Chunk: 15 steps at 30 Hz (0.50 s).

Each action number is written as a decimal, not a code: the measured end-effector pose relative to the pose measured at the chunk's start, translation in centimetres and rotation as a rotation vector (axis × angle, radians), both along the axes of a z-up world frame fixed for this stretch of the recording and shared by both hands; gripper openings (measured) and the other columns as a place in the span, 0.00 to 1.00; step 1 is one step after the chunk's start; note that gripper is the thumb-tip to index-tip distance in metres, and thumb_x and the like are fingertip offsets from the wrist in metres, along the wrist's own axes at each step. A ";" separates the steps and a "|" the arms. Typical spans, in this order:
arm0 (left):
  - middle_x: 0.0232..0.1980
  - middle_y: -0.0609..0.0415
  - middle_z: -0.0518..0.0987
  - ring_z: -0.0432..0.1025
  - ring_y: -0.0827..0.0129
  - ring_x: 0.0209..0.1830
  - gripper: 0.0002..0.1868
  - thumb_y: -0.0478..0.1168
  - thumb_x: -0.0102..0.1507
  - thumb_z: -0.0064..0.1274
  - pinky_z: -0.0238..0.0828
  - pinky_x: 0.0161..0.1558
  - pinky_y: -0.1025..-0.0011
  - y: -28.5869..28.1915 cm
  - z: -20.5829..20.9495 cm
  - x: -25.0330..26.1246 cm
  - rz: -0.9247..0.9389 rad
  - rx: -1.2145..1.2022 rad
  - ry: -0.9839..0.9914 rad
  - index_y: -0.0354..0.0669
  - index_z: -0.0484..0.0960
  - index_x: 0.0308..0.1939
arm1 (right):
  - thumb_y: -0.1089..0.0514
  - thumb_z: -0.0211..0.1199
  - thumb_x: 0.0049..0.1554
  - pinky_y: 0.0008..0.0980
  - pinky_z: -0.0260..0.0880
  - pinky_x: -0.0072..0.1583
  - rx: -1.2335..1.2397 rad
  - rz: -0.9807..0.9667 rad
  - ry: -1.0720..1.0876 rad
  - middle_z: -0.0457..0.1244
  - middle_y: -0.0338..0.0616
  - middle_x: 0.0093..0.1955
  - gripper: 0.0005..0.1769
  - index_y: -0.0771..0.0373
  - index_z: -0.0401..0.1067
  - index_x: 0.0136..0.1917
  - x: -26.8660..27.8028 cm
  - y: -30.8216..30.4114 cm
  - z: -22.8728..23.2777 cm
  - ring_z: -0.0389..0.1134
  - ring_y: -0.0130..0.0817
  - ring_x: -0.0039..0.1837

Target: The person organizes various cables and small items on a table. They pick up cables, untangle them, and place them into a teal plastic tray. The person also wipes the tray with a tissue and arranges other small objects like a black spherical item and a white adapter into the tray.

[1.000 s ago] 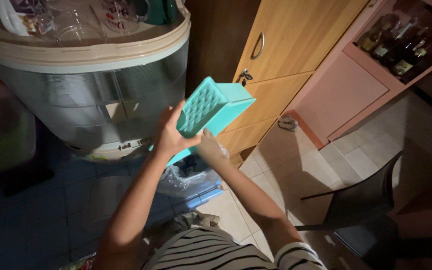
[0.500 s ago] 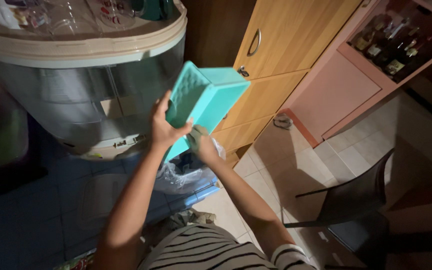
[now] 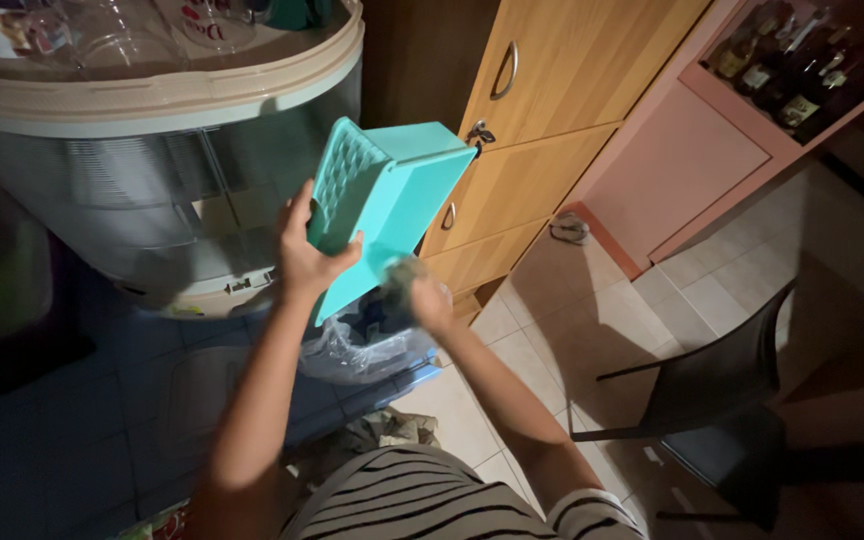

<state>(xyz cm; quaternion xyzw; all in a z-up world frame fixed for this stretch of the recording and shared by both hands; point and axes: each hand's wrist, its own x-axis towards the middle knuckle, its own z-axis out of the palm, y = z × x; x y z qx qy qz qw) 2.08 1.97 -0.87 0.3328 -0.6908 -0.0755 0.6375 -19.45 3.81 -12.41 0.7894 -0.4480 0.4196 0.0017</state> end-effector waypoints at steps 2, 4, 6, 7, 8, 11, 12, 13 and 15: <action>0.58 0.37 0.75 0.71 0.54 0.57 0.48 0.45 0.52 0.70 0.70 0.59 0.59 -0.1 -0.1 0.5 -0.003 0.032 0.010 0.24 0.68 0.70 | 0.71 0.67 0.48 0.45 0.68 0.59 -0.027 -0.028 -0.029 0.66 0.55 0.55 0.19 0.61 0.76 0.53 -1.0 -0.3 1.0 0.67 0.54 0.59; 0.63 0.42 0.77 0.72 0.57 0.64 0.45 0.45 0.57 0.66 0.68 0.67 0.61 -0.5 0.3 1.2 -0.123 0.074 0.109 0.27 0.67 0.73 | 0.72 0.66 0.51 0.42 0.70 0.57 -0.036 -0.042 -0.127 0.66 0.54 0.53 0.19 0.62 0.76 0.55 -0.9 -0.7 2.7 0.69 0.52 0.57; 0.63 0.46 0.78 0.72 0.61 0.63 0.42 0.46 0.61 0.64 0.68 0.68 0.63 -0.6 0.4 1.5 -0.205 0.141 0.214 0.30 0.66 0.75 | 0.72 0.66 0.53 0.40 0.71 0.54 -0.017 -0.039 -0.295 0.66 0.55 0.51 0.19 0.63 0.76 0.57 0.3 -0.9 4.5 0.70 0.49 0.53; 0.60 0.48 0.78 0.72 0.63 0.60 0.41 0.46 0.61 0.63 0.69 0.64 0.65 -0.4 0.2 1.7 -0.225 0.188 0.268 0.32 0.67 0.74 | 0.72 0.66 0.53 0.39 0.71 0.53 -0.072 -0.068 -0.325 0.66 0.54 0.50 0.17 0.63 0.76 0.56 0.7 -1.0 5.5 0.70 0.48 0.52; 0.57 0.49 0.79 0.72 0.65 0.56 0.40 0.46 0.61 0.62 0.70 0.61 0.67 -0.6 0.3 1.9 -0.246 0.226 0.318 0.33 0.67 0.74 | 0.72 0.67 0.54 0.38 0.71 0.52 -0.138 -0.096 -0.357 0.66 0.52 0.49 0.16 0.63 0.77 0.56 1.3 -1.7 6.9 0.70 0.48 0.50; 0.58 0.52 0.79 0.73 0.67 0.57 0.37 0.45 0.62 0.61 0.69 0.61 0.68 -0.6 -1.0 2.1 -0.265 0.264 0.358 0.34 0.68 0.72 | 0.73 0.65 0.55 0.36 0.71 0.52 -0.341 -0.128 -0.446 0.64 0.52 0.50 0.17 0.63 0.74 0.57 2.8 -3.7 10.6 0.69 0.46 0.50; 0.58 0.51 0.79 0.73 0.66 0.57 0.36 0.45 0.62 0.61 0.70 0.61 0.67 -0.7 -1.9 2.1 -0.269 0.287 0.377 0.34 0.69 0.71 | 0.74 0.64 0.55 0.36 0.71 0.53 -0.408 -0.130 -0.472 0.63 0.52 0.52 0.18 0.64 0.73 0.58 3.3 -4.1 11.4 0.69 0.45 0.51; 0.57 0.51 0.79 0.73 0.65 0.56 0.36 0.46 0.62 0.62 0.70 0.60 0.67 -1.0 -2.8 2.0 -0.273 0.311 0.397 0.33 0.70 0.70 | 0.74 0.62 0.55 0.35 0.71 0.53 -0.354 -0.116 -0.511 0.63 0.52 0.54 0.20 0.64 0.72 0.60 3.9 -4.5 11.9 0.69 0.45 0.52; 0.55 0.49 0.80 0.74 0.64 0.55 0.34 0.47 0.61 0.63 0.71 0.58 0.66 -2.1 -4.7 2.1 -0.221 0.387 0.375 0.32 0.73 0.67 | 0.75 0.58 0.54 0.34 0.72 0.55 -0.252 -0.079 -0.584 0.62 0.52 0.57 0.25 0.65 0.71 0.64 5.2 -5.5 12.7 0.69 0.44 0.55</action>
